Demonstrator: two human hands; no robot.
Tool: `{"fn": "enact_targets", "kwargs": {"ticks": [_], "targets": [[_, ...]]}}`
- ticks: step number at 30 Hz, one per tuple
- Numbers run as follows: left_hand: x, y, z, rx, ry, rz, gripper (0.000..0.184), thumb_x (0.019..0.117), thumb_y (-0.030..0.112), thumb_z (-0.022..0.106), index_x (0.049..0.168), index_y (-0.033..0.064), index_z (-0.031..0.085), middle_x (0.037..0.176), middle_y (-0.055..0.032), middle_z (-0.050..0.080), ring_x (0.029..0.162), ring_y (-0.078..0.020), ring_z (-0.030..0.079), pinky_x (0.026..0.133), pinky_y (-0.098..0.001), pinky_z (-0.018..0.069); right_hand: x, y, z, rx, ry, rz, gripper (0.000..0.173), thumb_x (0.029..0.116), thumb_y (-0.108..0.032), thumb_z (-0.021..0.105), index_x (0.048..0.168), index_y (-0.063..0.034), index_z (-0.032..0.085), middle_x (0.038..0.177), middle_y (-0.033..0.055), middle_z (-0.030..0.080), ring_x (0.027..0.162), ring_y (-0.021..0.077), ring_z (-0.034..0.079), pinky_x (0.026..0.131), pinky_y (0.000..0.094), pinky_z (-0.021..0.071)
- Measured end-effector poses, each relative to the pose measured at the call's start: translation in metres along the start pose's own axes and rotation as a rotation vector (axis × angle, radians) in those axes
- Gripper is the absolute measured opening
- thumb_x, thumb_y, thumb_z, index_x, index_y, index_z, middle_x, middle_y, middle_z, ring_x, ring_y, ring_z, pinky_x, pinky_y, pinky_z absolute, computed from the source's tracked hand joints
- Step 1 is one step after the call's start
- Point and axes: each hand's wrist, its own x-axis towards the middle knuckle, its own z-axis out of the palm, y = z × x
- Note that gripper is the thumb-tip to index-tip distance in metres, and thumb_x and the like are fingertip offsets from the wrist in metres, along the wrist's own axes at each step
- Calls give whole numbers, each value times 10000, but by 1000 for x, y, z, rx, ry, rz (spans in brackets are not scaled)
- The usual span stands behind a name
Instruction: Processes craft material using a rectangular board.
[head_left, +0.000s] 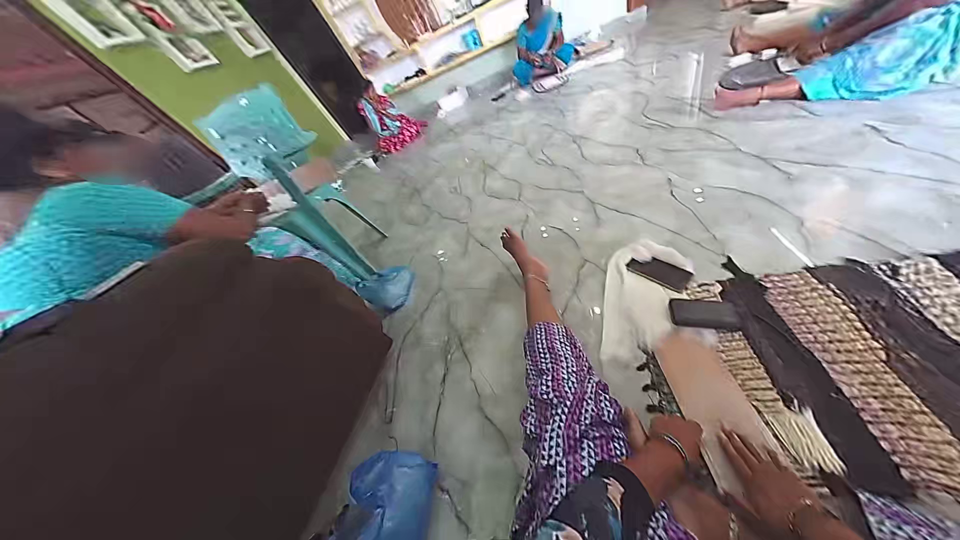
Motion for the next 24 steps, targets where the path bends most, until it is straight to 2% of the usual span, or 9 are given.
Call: {"fn": "enact_targets", "kwargs": {"ticks": [3,5,7,9,11,14,18,20,24], "targets": [[42,-10,26,-4,-69,-26,478,928,128,711,1367,-21,594,1337,-305,614,1229,-501,594,969,-701,485,-14,-14,-27,-56,-211,76,846,1023,-519,548,1606,27,267,1677,260,232,1562,415,238,1249,638,129],[40,-6,22,42,-96,-47,425,936,121,701,1335,-2,622,1327,-267,638,1224,-472,611,954,-683,506,-13,-26,-46,-54,-231,124,639,1047,-373,530,1551,2,412,1579,251,440,1486,412,398,1243,634,158],[37,-5,21,35,-104,-23,417,931,103,705,1329,4,631,1332,-257,640,1241,-461,609,962,-683,506,-9,-19,-48,-35,-51,138,465,1013,-210,561,1439,-24,573,1327,259,656,1298,452,578,1189,652,272],[35,-5,22,27,-102,4,429,924,93,718,1335,8,628,1331,-261,639,1245,-461,607,962,-688,503,1,-5,-45,-83,-1,151,406,972,-114,598,1370,-50,643,1333,233,651,1268,447,585,1113,648,358],[36,-6,22,41,-83,26,445,912,99,734,1335,12,627,1318,-254,645,1227,-456,618,942,-688,514,12,6,-43,-167,-24,162,263,958,-102,609,1180,-46,738,1250,209,682,1220,415,610,1014,620,432],[39,-10,21,19,-64,41,457,919,94,718,1357,16,611,1347,-246,631,1236,-452,615,946,-688,515,21,6,-49,-236,-70,172,178,954,-100,618,1033,-44,767,1200,188,695,1210,393,609,983,596,449],[34,-10,9,-8,-90,78,400,1053,173,569,1432,43,571,1421,-242,591,1303,-450,578,1028,-683,468,14,-9,-61,-141,-90,190,253,1004,-109,573,1162,20,725,1348,232,632,1308,428,552,1089,605,398],[36,-6,18,22,-98,98,385,1005,123,619,1379,37,620,1395,-242,611,1271,-461,594,1001,-702,476,7,-11,-64,-116,-158,211,320,1045,-159,515,1254,28,670,1410,236,586,1354,422,516,1143,597,359],[50,-8,18,77,-79,89,336,1022,133,573,1342,67,653,1394,-204,625,1289,-421,595,1028,-661,481,-2,3,-86,-94,-208,295,258,992,-92,570,1156,49,711,1340,287,608,1311,481,520,1092,680,359]]}}
